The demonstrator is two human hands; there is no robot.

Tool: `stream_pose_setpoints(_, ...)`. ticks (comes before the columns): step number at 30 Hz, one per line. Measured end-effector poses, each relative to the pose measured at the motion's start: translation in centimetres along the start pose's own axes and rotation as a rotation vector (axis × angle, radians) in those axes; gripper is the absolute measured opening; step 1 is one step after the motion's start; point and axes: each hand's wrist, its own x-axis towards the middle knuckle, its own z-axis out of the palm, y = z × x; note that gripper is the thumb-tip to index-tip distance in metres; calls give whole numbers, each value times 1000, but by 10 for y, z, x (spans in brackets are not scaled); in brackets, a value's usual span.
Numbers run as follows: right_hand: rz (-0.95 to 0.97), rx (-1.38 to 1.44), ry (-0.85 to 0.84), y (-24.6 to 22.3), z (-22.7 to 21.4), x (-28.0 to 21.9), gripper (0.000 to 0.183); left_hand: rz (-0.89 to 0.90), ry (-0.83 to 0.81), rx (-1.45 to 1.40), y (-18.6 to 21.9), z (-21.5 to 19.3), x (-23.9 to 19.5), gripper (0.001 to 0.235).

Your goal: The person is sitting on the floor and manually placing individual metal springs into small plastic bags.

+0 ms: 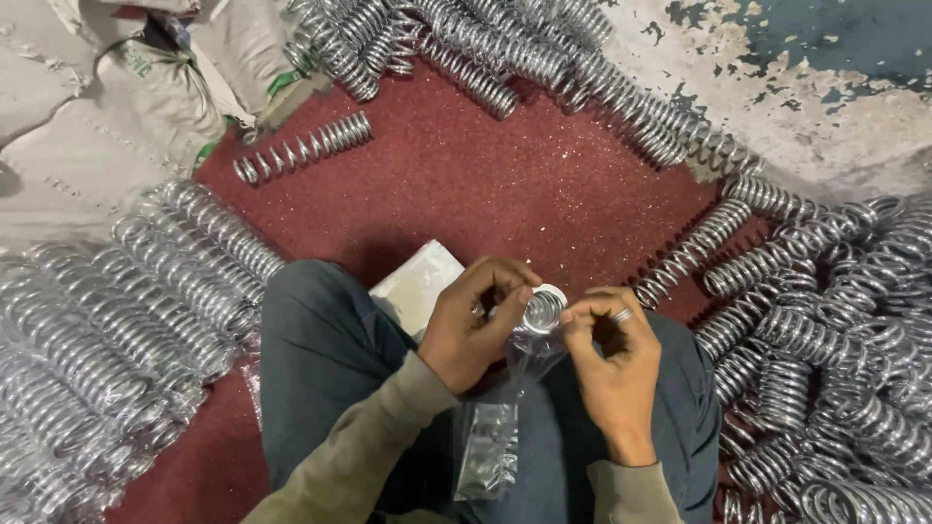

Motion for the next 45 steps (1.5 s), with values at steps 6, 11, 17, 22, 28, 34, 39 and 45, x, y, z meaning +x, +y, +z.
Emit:
stream_pose_setpoints(6,23,80,-57,12,2,-9,5,-28,30,-378,-8,12,-45,18)
stream_pose_setpoints(11,11,129,-100,16,0,-8,6,-63,217,-185,-30,17,-53,15)
stream_pose_setpoints(17,-4,149,-115,14,0,18,12,8,121,-143,-33,6,-18,16)
stream_pose_setpoints(22,345,334,-125,29,15,36,11,-238,-39,-277,-82,0,26,15)
stream_pose_setpoints(28,556,422,-67,36,17,50,11,-533,-137,-199,-90,-5,46,29)
stream_pose_setpoints(34,553,128,-241,93,18,43,22,-675,-169,5,-126,-1,20,38)
stream_pose_setpoints(39,532,-78,-380,155,40,33,40,-879,-139,183,-218,3,-8,48)
stream_pose_setpoints(45,495,-172,-251,115,49,24,40,-839,-126,546,-198,19,-7,32)
